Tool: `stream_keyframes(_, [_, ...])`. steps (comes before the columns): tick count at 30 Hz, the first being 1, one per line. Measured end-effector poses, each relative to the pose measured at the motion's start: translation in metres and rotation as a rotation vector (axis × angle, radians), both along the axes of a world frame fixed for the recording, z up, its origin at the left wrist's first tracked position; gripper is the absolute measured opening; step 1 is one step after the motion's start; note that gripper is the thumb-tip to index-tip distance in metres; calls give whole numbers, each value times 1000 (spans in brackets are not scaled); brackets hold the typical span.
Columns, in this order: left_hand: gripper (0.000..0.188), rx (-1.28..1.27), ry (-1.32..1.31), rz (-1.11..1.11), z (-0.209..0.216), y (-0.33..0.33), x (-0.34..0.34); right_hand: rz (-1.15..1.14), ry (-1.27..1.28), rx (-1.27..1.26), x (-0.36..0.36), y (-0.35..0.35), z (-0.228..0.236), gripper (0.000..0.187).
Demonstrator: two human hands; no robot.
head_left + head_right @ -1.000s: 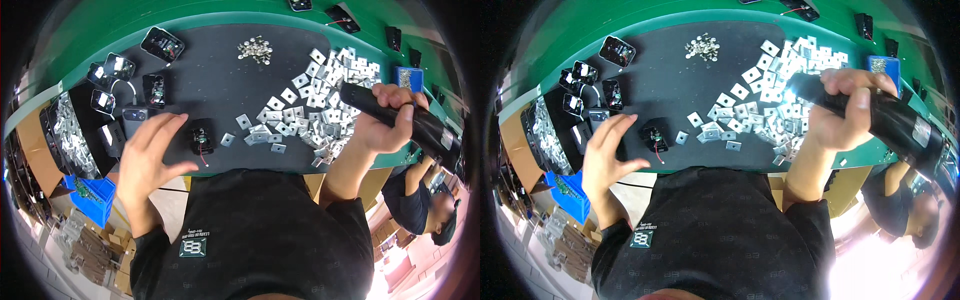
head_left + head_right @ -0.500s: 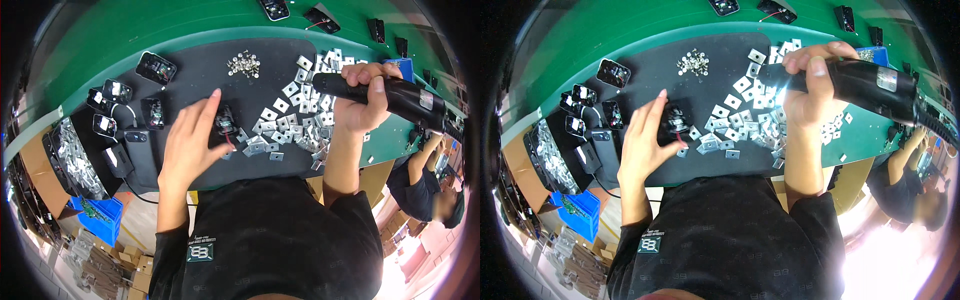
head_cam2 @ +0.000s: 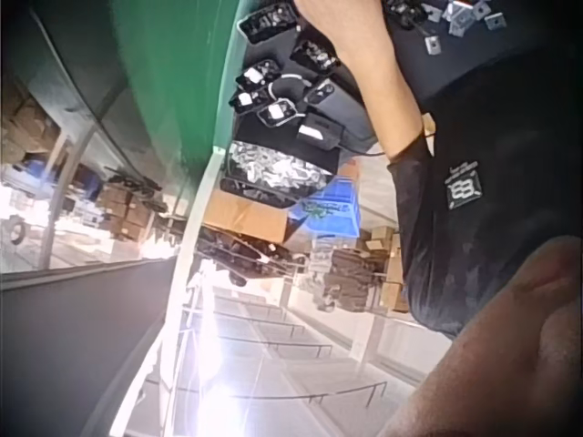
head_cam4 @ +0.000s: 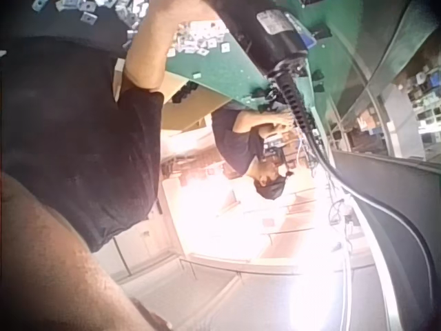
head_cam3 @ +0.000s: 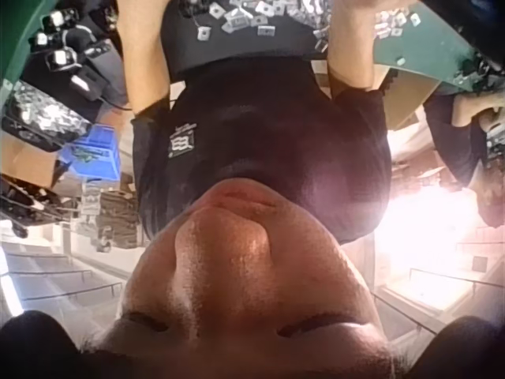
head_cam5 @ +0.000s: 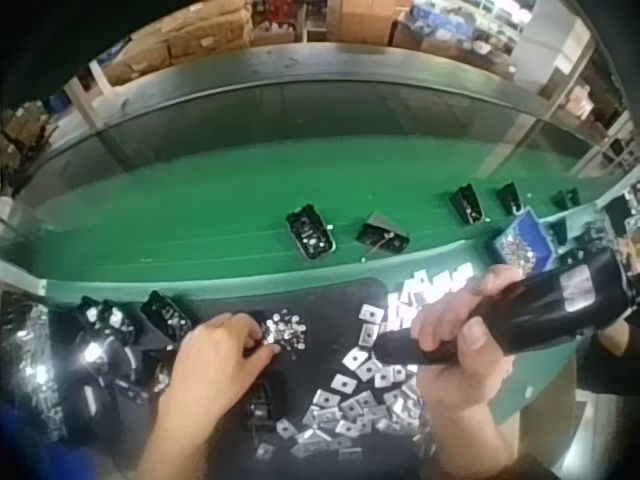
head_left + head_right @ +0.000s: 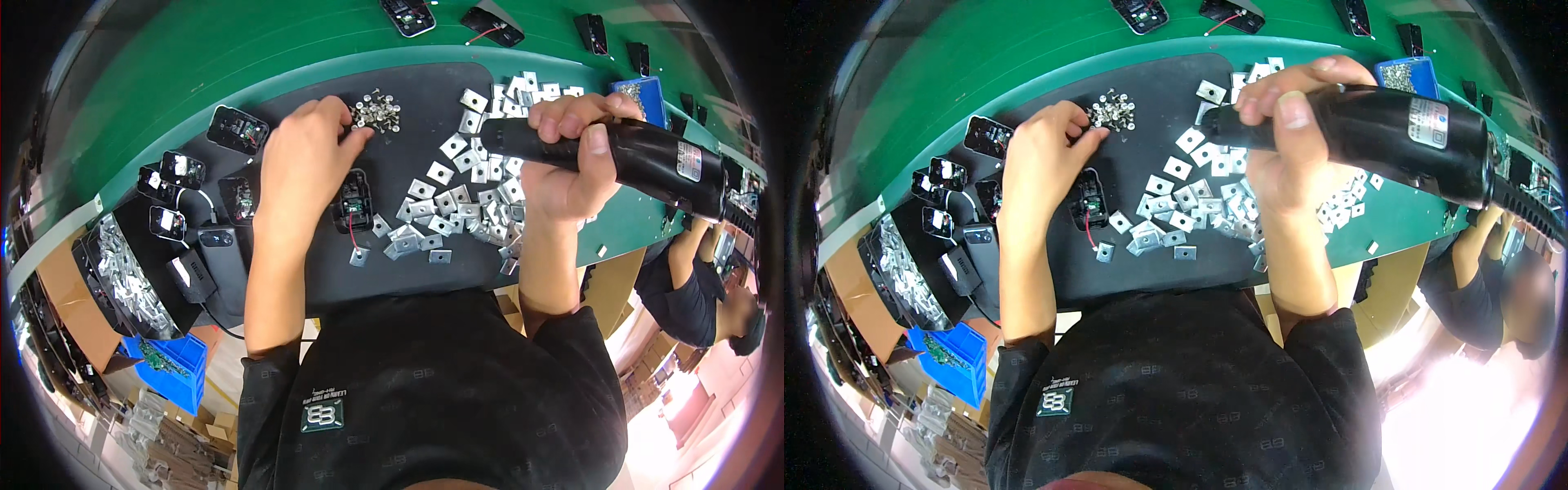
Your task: The person uses a soldering iron to attach small metal brackets to the terminals of small black electronic devices. They repeatedly pick up a bracket, position it on the device, and apply the soldering iron to secure it. Completed devices are placed to the side on the green workbench.
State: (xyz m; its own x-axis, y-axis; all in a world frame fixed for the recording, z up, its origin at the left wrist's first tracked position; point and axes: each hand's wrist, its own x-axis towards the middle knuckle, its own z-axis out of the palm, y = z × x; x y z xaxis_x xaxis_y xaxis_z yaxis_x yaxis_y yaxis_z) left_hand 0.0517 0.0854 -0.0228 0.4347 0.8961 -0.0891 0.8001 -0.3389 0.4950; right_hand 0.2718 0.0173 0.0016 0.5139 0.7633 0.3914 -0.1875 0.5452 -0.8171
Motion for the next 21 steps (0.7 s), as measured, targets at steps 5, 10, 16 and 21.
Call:
stream_keyframes(5, [16, -12, -98, -14, -9, 6, -2, 98, -21, -74, -16, -6, -6, 36])
stream_keyframes(10, [14, 18, -129, 51, -7, 0, -11, 185, 11, -120, -23, -10, -8, 38])
stream_keyframes(16, [14, 76, -179, -35, 7, -7, -9, 176, -21, -94, -17, -10, -7, 38])
stream_keyframes(21, [26, 12, -85, -487, 32, -36, 16, 96, 71, -70, -8, -16, 5, 40])
